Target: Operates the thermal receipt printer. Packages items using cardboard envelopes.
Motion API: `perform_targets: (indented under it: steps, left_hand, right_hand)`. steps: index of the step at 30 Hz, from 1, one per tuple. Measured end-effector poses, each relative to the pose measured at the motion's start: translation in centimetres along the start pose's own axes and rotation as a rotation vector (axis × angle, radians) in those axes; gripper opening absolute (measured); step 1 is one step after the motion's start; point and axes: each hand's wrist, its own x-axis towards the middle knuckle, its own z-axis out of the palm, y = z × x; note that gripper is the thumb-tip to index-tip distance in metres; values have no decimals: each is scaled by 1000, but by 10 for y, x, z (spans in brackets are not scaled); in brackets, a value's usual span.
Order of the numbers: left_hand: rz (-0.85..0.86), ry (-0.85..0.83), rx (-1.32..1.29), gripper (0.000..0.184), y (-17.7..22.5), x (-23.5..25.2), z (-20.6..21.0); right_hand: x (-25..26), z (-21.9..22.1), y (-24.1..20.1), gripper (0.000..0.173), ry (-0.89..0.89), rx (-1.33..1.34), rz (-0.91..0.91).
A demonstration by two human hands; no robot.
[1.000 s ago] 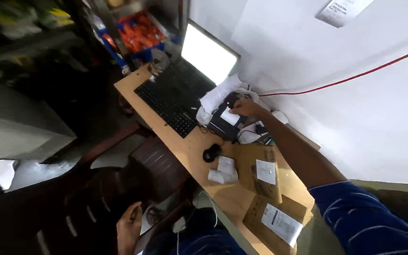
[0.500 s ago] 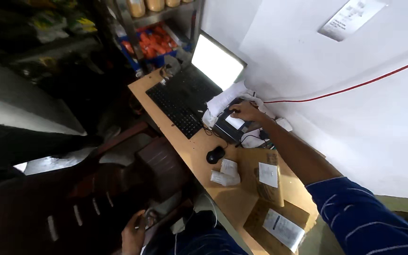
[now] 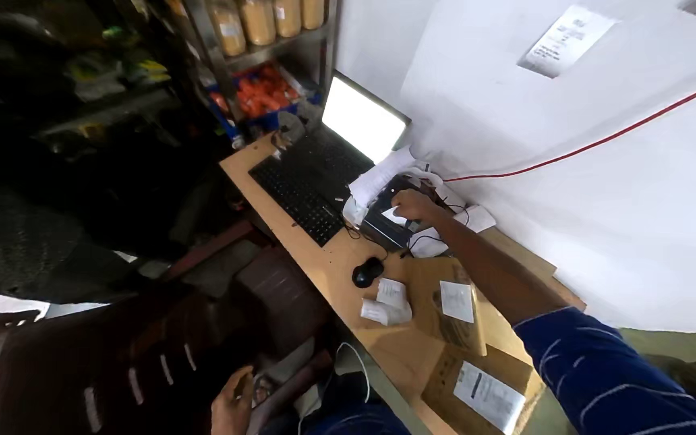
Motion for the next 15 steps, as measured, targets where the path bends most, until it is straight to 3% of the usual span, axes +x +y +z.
perform_targets:
  steps: [5, 8, 12, 15]
  left_hand:
    - [22, -40, -45, 29, 24, 7, -1]
    - [-51, -83, -152, 30, 55, 20, 8]
    - [65, -232, -138, 32, 98, 47, 37]
    - [77, -399, -90, 34, 127, 58, 63]
  right_hand:
    - [-29, -36, -19, 23, 182, 176, -27]
    - [-47, -36, -47, 28, 132, 467, -17]
    - [-47, 31, -96, 33, -155, 589, -11]
    - [-24, 96, -104, 37, -131, 456, 95]
